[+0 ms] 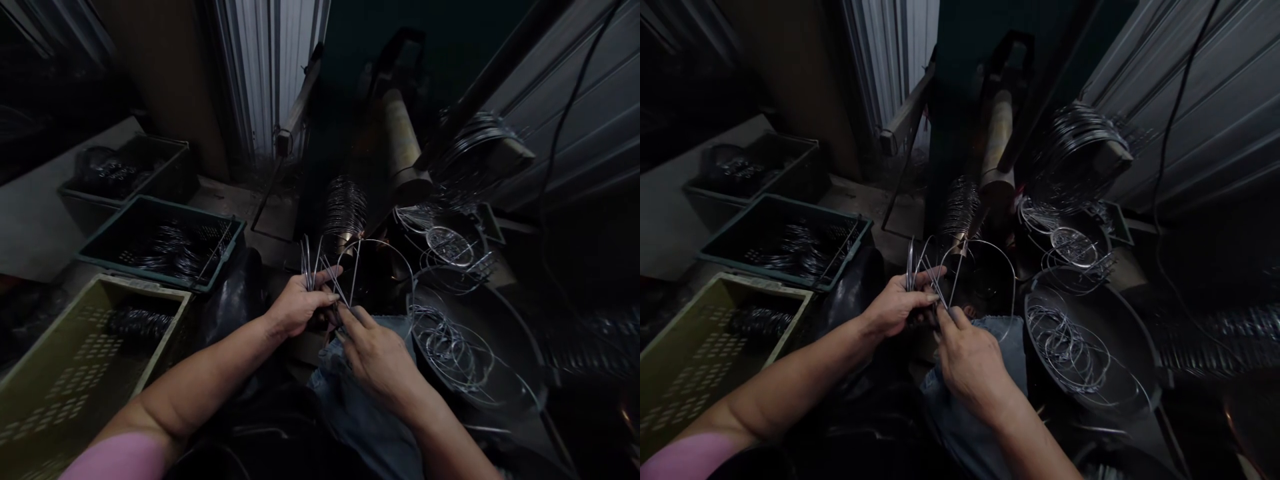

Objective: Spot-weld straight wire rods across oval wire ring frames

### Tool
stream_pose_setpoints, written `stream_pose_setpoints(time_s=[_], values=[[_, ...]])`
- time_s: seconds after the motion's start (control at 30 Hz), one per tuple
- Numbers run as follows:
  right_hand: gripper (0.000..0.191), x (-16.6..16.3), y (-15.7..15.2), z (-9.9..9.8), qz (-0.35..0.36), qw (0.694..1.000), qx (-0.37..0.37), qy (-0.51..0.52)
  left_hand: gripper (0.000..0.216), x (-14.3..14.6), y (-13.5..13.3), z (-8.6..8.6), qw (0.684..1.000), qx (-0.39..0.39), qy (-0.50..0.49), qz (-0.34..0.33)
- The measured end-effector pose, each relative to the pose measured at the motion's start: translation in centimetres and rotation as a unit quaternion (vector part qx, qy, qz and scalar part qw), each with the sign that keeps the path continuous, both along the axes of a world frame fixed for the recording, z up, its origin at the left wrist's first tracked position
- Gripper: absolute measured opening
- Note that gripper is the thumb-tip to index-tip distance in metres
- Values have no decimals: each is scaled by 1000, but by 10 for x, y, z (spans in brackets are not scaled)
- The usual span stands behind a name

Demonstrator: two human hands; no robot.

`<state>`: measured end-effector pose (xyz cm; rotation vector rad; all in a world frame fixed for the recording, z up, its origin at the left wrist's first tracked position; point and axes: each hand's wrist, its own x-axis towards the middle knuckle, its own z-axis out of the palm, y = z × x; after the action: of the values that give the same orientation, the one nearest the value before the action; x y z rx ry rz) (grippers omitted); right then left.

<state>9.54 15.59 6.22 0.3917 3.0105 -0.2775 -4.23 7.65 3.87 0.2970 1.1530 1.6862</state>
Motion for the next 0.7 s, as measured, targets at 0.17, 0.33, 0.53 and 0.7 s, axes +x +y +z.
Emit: stream_pose_setpoints(time_s=[0.17,0.33,0.53,0.7], values=[[42,-2,6,5,4,1000,-22,7,56,-2,6,2,1000,-2,-1,-18],[43,-2,11,7,11,999,-25,20,55,-5,8,4,1000,-3,-11,-18],[41,0,14,1,13,998,-29,54,56,-5,9,8,999,-18,-21,-23],[45,22,26,-20,92,965,-3,248,47,0,10,1,999,-28,-26,7]])
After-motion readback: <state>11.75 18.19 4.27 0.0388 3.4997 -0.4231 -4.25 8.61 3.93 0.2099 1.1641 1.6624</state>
